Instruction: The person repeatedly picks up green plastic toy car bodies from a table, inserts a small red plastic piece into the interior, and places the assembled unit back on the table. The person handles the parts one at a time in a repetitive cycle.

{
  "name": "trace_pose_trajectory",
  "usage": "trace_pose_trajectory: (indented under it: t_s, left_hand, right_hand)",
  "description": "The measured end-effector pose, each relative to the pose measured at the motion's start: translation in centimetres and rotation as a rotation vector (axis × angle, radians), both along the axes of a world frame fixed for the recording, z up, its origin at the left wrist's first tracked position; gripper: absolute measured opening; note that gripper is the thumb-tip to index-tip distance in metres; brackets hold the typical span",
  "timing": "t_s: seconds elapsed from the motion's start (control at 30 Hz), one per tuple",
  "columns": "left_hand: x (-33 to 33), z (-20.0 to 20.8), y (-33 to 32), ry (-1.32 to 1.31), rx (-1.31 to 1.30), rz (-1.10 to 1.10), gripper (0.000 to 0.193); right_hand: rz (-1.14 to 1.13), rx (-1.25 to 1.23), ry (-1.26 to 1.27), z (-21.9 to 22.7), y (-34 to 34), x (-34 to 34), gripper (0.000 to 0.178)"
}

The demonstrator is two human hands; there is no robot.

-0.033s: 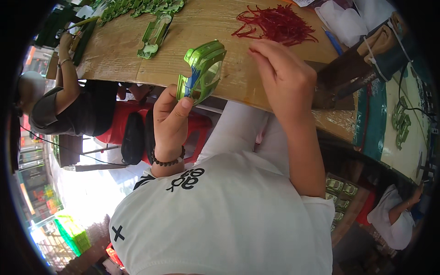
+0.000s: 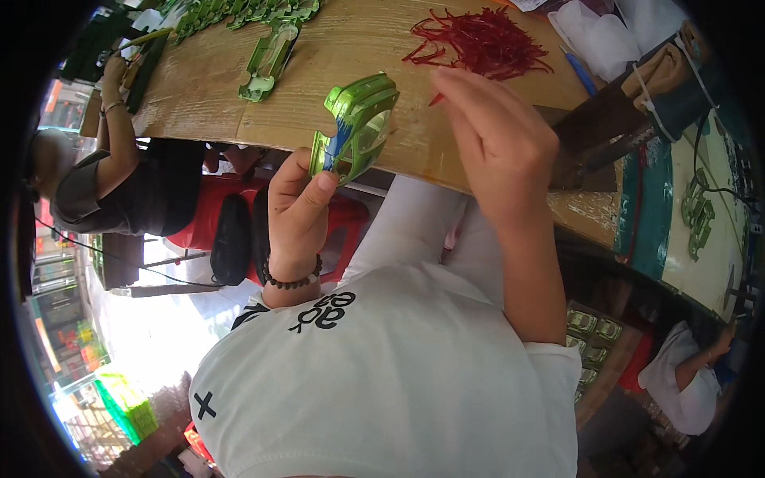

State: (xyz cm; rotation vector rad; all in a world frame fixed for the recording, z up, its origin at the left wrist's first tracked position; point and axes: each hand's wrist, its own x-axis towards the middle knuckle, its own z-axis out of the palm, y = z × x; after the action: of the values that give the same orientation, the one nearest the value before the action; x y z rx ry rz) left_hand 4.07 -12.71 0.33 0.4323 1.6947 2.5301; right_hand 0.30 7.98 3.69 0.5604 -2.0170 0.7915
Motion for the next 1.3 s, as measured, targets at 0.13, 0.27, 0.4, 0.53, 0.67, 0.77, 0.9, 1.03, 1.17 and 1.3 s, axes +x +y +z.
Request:
trace_pose_trajectory:
  t_s: [0.13,0.27,0.4,0.53,0.67,0.77,0.9,1.03,1.17,1.3]
  left_hand:
    - [0.4,0.3,0.7,0.012,-0.045,-0.074,0.015]
    - [0.7,0.3,1.5,0.032,-0.066,-0.099,0.014]
    - [0.8,0.3,2.2,0.051,-0.105,-0.108,0.014]
    - [0.9,0.3,2.5,0.063,-0.144,-0.095,0.014]
    - [1.0,0.5,2.8,0.081,-0.188,-0.077,0.015]
    - [1.1,0.5,2.8,0.069,-0.180,-0.081,0.016]
    - [1.3,0.5,3.0,0.063,-0.151,-0.077,0.016]
    - [1.4,0.0,3.3,0.121,-0.160,-0.048,0.017]
    - [1.8,-0.3,3.6,0.144,-0.143,-0.023,0.018]
    - [1.6,-0.4,3.4,0.217,-0.206,-0.028,0.019]
  right_hand:
    - [0.112,0.099,-0.019,2.8,0.5,2.2,0.029]
    - [0.018,0.164,0.008,3.0,0.8,2.7,0.032]
    - [0.090,-0.117,-0.004,1.3,0.0,3.1,0.031]
    - [0.068,0.067,0.084,1.8,1.0,3.2,0.027]
    - [0.056,0.108,0.153,1.7,1.3,2.9,0.029]
    - [0.067,0.114,0.141,1.6,1.2,3.1,0.030]
    - [0.067,0.080,0.145,0.8,0.9,3.5,0.033]
    - [0.064,-0.108,0.080,-0.7,-0.1,4.3,0.036]
    - [0.128,-0.264,0.114,-1.8,-0.6,4.2,0.041]
    - [0.148,-0.217,0.164,-1.9,-0.2,4.0,0.046]
